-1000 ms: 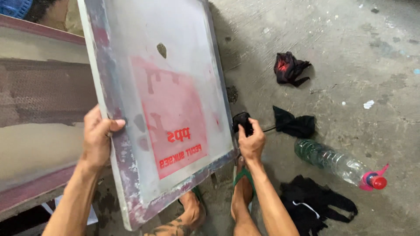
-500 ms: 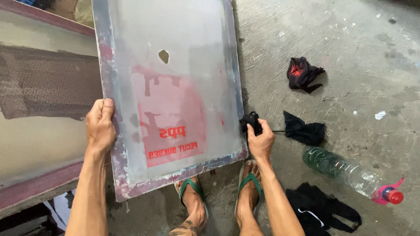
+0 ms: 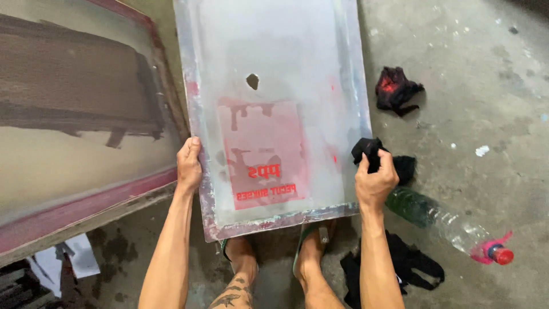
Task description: The person pours water from a plastic bottle onto a red-stained screen and wipes the surface with a black cloth. They continue wiping the screen to remove the red stain, occasionally adding more water and adjusting the cloth.
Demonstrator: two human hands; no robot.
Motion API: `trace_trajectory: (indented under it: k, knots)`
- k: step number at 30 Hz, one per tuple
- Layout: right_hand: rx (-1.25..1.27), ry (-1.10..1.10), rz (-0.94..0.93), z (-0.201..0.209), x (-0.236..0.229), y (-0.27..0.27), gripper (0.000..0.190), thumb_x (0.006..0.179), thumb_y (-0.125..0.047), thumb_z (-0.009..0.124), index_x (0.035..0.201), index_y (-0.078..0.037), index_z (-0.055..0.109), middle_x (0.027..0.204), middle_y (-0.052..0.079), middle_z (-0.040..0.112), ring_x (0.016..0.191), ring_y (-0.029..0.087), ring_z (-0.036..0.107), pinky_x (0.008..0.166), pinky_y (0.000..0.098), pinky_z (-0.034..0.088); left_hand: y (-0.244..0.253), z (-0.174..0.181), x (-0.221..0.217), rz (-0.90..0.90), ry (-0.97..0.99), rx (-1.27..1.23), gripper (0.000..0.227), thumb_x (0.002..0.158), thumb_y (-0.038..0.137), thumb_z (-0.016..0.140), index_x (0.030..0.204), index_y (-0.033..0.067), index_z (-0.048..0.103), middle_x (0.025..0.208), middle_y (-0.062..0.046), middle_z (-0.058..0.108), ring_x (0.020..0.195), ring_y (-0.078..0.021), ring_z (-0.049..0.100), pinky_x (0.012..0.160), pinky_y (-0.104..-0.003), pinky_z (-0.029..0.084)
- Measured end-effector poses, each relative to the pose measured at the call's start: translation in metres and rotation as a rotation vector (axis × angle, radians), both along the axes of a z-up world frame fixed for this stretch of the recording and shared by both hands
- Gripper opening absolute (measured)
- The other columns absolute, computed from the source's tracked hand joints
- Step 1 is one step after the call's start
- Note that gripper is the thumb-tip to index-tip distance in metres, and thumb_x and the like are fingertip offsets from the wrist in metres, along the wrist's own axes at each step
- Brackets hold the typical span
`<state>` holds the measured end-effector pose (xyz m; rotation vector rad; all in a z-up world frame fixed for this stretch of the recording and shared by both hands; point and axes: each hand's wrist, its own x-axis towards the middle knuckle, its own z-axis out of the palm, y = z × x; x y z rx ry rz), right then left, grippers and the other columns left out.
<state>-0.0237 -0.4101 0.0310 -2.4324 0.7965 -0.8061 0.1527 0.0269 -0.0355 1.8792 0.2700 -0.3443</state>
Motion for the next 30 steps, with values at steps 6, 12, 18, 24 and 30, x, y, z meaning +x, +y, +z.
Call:
trace_trajectory:
  k: [6,12,18,24,30]
  knots:
    - [-0.017,0.064,0.273,-0.032,0.001,0.018,0.044,0.068,0.016,0.077,0.106,-0.006,0.073,0.095,0.013,0.073,0.094,0.037,0.071,0.087,0.044,0.056,0.002,-0.053,-0.016,0.044,0.098,0.017,0.038,0.111,0.042,0.05,0.084,0.0169,0.057,0.071,-0.002,0.047,0.066,-0.016,0.045,0.061,-0.031,0.036]
    - [0.089,0.142,0.436,-0.026,0.017,0.043,0.045,0.07,0.014,0.073,0.11,-0.009,0.074,0.103,0.008,0.074,0.103,0.029,0.07,0.095,0.039,0.055,-0.001,-0.06,-0.01,0.051,0.126,0.152,0.04,0.112,0.045,0.047,0.111,0.014,0.071,0.094,-0.014,0.065,0.089,-0.0279,0.059,0.082,-0.043,0.046]
    - [-0.138,0.187,0.71,-0.019,0.056,0.143,0.031,0.086,0.003,0.067,0.113,-0.011,0.073,0.116,0.008,0.071,0.113,0.026,0.068,0.098,0.036,0.054,-0.022,-0.016,-0.023,0.056,0.149,0.048,0.046,0.111,0.042,0.042,0.135,0.0084,0.062,0.133,-0.025,0.062,0.131,-0.0445,0.053,0.111,-0.056,0.038]
    - [-0.156,0.389,0.782,-0.037,0.048,0.218,0.066,0.087,-0.024,0.06,0.148,0.001,0.052,0.151,0.032,0.047,0.141,0.049,0.045,0.117,0.0558,0.035,-0.019,-0.017,-0.029,0.105,0.135,0.039,0.043,0.111,0.043,0.042,0.134,0.0119,0.062,0.124,-0.021,0.065,0.122,-0.0384,0.059,0.106,-0.053,0.042]
    - [-0.165,0.322,0.859,-0.03,0.018,0.219,0.077,0.09,-0.041,0.067,0.148,0.007,0.048,0.157,0.032,0.041,0.146,0.047,0.039,0.123,0.0525,0.026,-0.013,-0.031,-0.026,0.151,0.107,0.074,0.043,0.11,0.046,0.041,0.128,0.0142,0.063,0.121,-0.021,0.066,0.12,-0.04,0.06,0.105,-0.052,0.044]
